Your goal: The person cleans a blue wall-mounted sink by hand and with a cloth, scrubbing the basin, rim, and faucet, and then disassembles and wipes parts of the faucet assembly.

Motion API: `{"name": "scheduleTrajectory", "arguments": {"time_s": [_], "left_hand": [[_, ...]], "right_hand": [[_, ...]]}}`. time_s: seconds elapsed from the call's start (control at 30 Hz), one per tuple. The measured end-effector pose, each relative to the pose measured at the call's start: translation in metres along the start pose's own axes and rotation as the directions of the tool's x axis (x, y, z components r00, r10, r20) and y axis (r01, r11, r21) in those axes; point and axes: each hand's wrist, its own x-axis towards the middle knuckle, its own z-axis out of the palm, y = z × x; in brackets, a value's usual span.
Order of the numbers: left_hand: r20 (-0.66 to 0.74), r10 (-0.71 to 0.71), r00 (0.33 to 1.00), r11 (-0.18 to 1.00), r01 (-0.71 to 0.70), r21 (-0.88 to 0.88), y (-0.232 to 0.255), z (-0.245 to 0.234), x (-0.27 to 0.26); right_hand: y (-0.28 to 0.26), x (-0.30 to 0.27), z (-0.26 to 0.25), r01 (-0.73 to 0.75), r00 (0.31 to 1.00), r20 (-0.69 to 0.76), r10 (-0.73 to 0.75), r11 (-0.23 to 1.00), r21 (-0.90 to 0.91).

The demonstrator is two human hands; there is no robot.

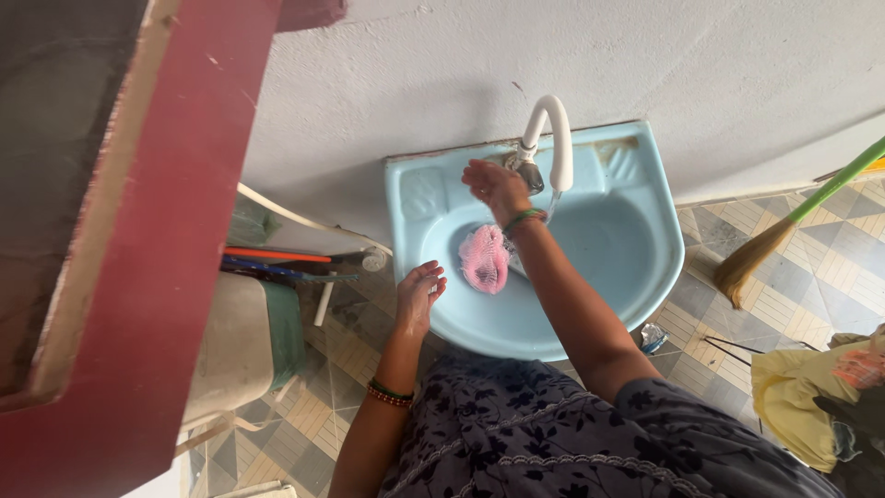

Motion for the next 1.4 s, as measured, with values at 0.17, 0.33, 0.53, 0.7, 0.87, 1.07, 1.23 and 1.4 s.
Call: {"name": "scheduleTrajectory", "arguments": {"time_s": [0.17,0.33,0.53,0.7,0.87,1.07,1.23,1.4], "left_hand": [[-0.005,0.022,1.0,1.0,-0.022,-0.009,0.005,-0.022,-0.006],[-0.02,0.011,1.0,0.998,-0.01,0.061,0.027,-0.031,-0.028],[0.008,0.044,0.999,0.998,-0.044,0.051,0.043,-0.037,-0.037],[-0.011,0.001,1.0,0.991,0.001,0.133,0.057,-0.031,-0.045],[0.001,0.02,1.0,0.996,-0.02,0.088,0.056,-0.042,-0.04],[0.035,-0.013,0.999,0.995,0.01,0.104,0.043,-0.03,-0.032],[0.02,-0.015,1.0,0.995,0.013,0.095,0.047,-0.024,-0.032],[-0.018,-0.033,0.999,0.973,0.036,0.23,0.051,-0.01,-0.042]], "right_hand": [[0.049,0.045,0.025,0.527,0.656,0.639,-0.401,-0.363,-0.769],[0.091,0.024,0.036,0.64,0.464,0.843,-0.274,-0.554,-0.532],[0.062,0.064,0.042,0.573,0.77,0.617,-0.163,-0.249,-0.781],[0.104,0.062,0.073,0.645,0.462,0.865,-0.197,-0.595,-0.48],[0.068,0.061,0.055,0.575,0.808,0.446,0.384,-0.351,-0.739],[0.094,0.067,0.057,0.547,0.532,0.82,-0.209,-0.655,-0.521],[0.093,0.019,0.042,0.752,0.53,0.845,0.072,-0.5,-0.429],[0.02,-0.055,-0.031,0.368,0.919,0.393,-0.008,0.369,-0.853]]}}
